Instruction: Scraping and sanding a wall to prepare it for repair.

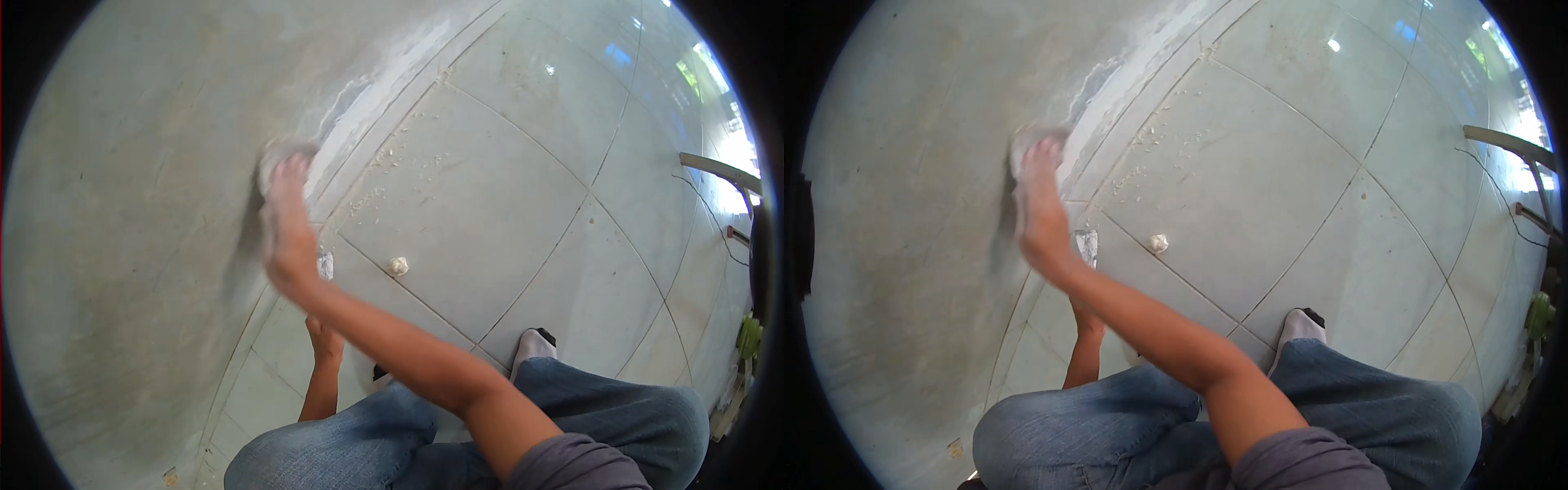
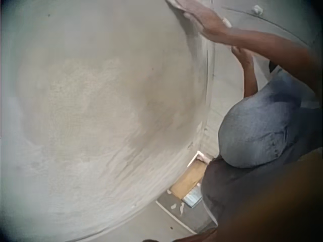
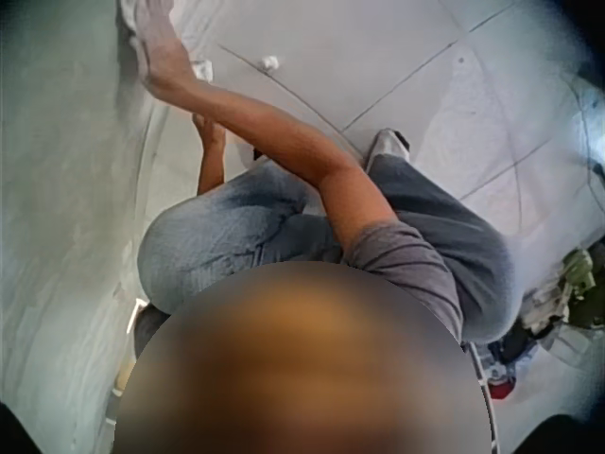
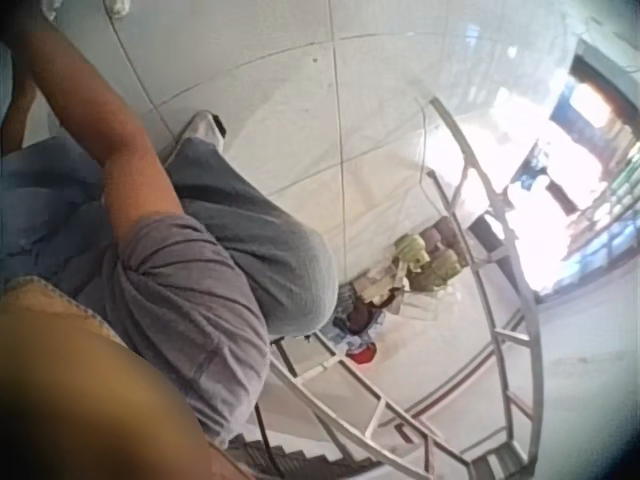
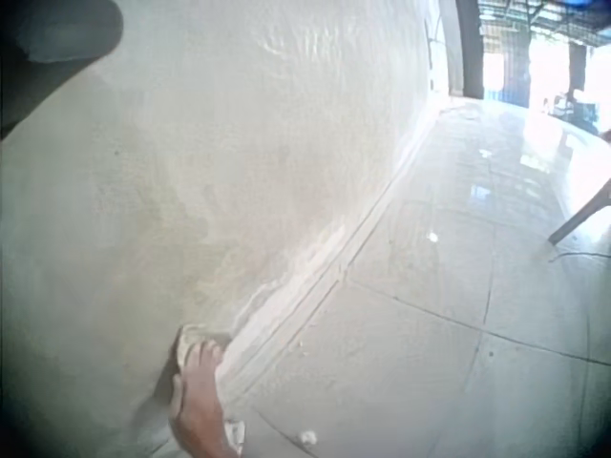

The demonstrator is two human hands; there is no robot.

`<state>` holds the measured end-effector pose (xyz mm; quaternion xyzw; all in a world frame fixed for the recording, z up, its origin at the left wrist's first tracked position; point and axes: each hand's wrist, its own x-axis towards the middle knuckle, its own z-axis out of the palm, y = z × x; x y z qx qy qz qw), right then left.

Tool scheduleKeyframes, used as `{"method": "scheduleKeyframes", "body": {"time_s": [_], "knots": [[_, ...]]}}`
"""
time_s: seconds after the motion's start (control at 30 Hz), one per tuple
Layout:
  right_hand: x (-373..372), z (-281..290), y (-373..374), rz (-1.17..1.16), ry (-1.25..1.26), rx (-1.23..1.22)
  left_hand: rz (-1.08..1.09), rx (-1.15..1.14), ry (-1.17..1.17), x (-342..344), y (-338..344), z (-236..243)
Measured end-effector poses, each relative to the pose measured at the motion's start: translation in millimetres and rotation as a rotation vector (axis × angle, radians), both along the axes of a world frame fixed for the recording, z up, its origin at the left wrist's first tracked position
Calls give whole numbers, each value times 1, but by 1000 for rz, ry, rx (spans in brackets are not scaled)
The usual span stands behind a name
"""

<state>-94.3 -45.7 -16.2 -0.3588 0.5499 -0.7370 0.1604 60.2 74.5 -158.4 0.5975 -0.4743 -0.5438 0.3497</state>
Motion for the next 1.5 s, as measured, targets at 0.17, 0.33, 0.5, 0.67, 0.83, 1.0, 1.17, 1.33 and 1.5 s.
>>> {"method": "scheduleKeyframes", "body": {"time_s": [0.17,0.33,0.5,0.67,0.83,1.0,1.17,1.33,1.5], "knots": [[-56,-12,-27,-181,110,45,-169,145,-1,-46,-2,46],[-206,-12,-93,-437,6,50,-97,103,-47,-44,-4,67],[-324,-9,-125,-531,-87,-12,-133,119,-37,-31,-5,72],[-317,-46,-106,-594,310,-82,-142,96,-23,-60,-7,77],[-140,-4,-50,-188,252,-151,-192,99,-64,-58,-7,74],[-193,22,-83,-501,254,-121,-191,123,-32,-62,-12,69],[-312,5,-125,-711,171,-64,-178,131,-61,-66,-16,73],[-357,-49,-118,-619,-94,252,-184,158,-58,-58,-14,73],[-296,-76,-105,-584,49,113,-206,208,-55,-62,-12,78]]}}
